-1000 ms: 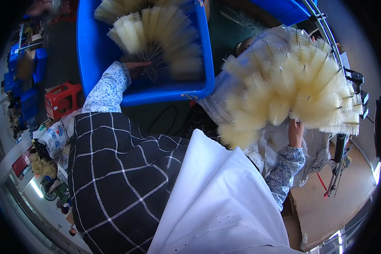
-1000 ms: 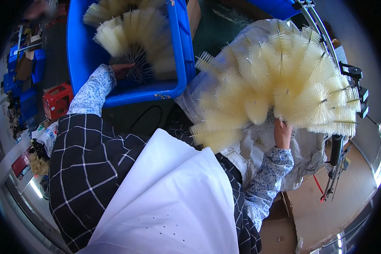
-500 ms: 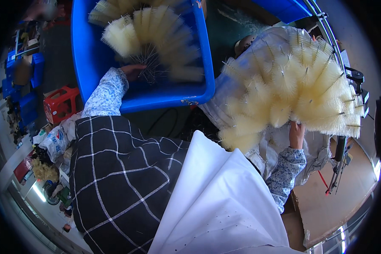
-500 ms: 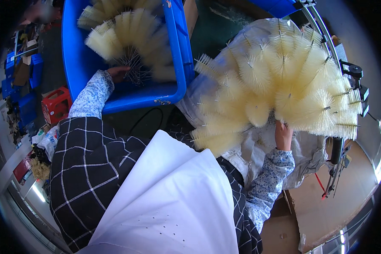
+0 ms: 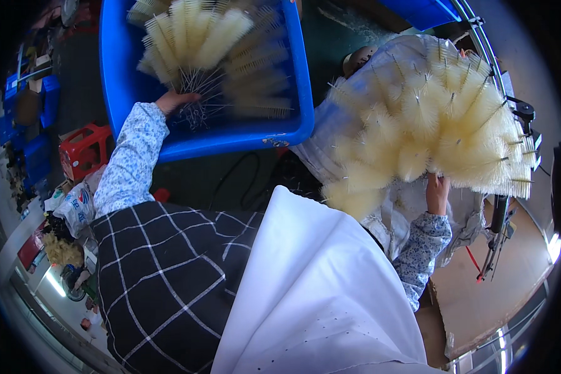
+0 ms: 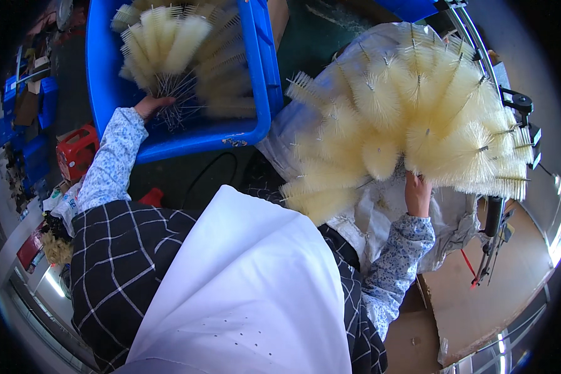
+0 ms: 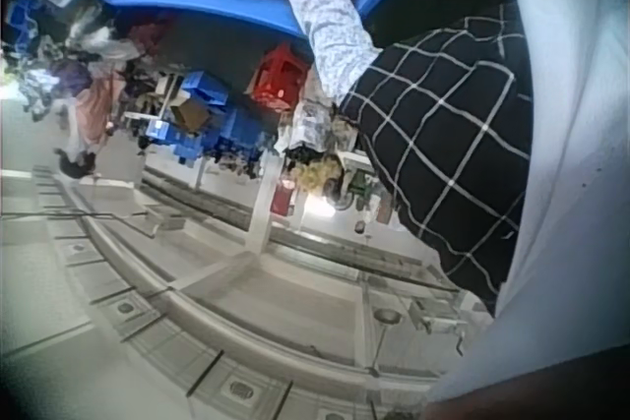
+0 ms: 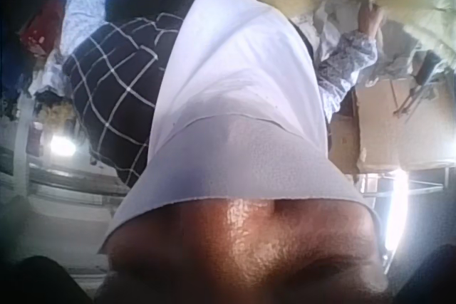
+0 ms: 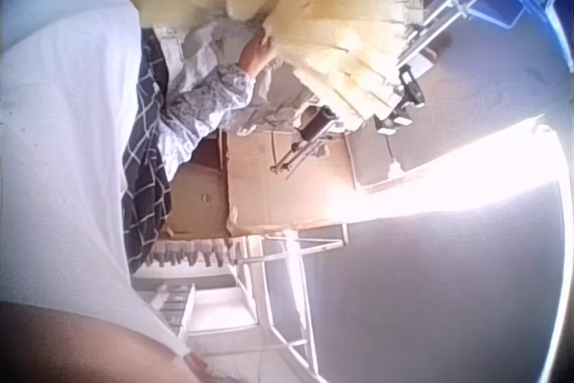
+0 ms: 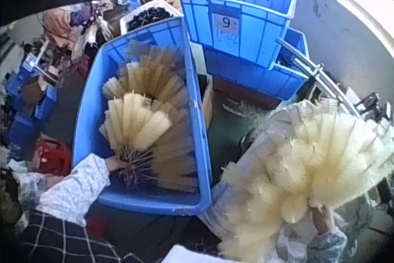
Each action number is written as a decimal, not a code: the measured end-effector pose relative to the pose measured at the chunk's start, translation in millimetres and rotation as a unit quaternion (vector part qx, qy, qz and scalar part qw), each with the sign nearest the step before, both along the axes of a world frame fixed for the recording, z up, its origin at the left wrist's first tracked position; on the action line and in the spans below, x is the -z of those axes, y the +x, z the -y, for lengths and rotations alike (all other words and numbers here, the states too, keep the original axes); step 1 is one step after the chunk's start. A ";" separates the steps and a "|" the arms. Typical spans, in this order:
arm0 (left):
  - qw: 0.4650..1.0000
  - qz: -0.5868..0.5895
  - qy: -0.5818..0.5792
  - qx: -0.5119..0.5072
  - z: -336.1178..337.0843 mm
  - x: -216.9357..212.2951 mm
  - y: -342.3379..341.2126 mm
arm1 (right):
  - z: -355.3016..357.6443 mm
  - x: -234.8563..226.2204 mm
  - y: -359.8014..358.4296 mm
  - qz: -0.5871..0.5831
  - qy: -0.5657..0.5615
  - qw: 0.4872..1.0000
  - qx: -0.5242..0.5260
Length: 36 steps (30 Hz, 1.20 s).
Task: The person takes yellow bristle brush heads from a blue bin and inserts them into a metal jig on a machine. They repeatedly place the brush heads into the jig, likely to secure them or prepare them for a subsequent manufacturing step. The person handles the brush heads one at a time throughout the process.
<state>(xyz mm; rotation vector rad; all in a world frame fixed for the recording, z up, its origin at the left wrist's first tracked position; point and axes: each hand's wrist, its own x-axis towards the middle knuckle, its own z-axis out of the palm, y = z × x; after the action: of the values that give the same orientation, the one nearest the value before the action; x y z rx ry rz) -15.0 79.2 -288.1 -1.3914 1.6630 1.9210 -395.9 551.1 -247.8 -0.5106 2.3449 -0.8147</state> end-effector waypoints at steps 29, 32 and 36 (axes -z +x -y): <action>0.995 0.020 0.031 -0.093 5.2 -81.8 8.2 | -14.4 -27.0 -7.3 -0.008 -0.122 0.991 -0.052; 0.990 -0.025 -0.009 -0.135 -19.0 -117.6 4.7 | -40.3 -58.1 -6.6 -0.032 -0.041 0.996 -0.068; 0.981 -0.071 -0.011 -0.180 -12.5 -140.2 29.1 | -51.5 -122.9 1.8 -0.082 0.015 0.990 -0.112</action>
<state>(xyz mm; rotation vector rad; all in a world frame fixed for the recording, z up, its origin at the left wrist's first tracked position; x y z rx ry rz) 14.1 91.7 -147.9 -1.6993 1.5816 2.2473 -394.2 602.6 -124.8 -0.8396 2.3880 -0.6517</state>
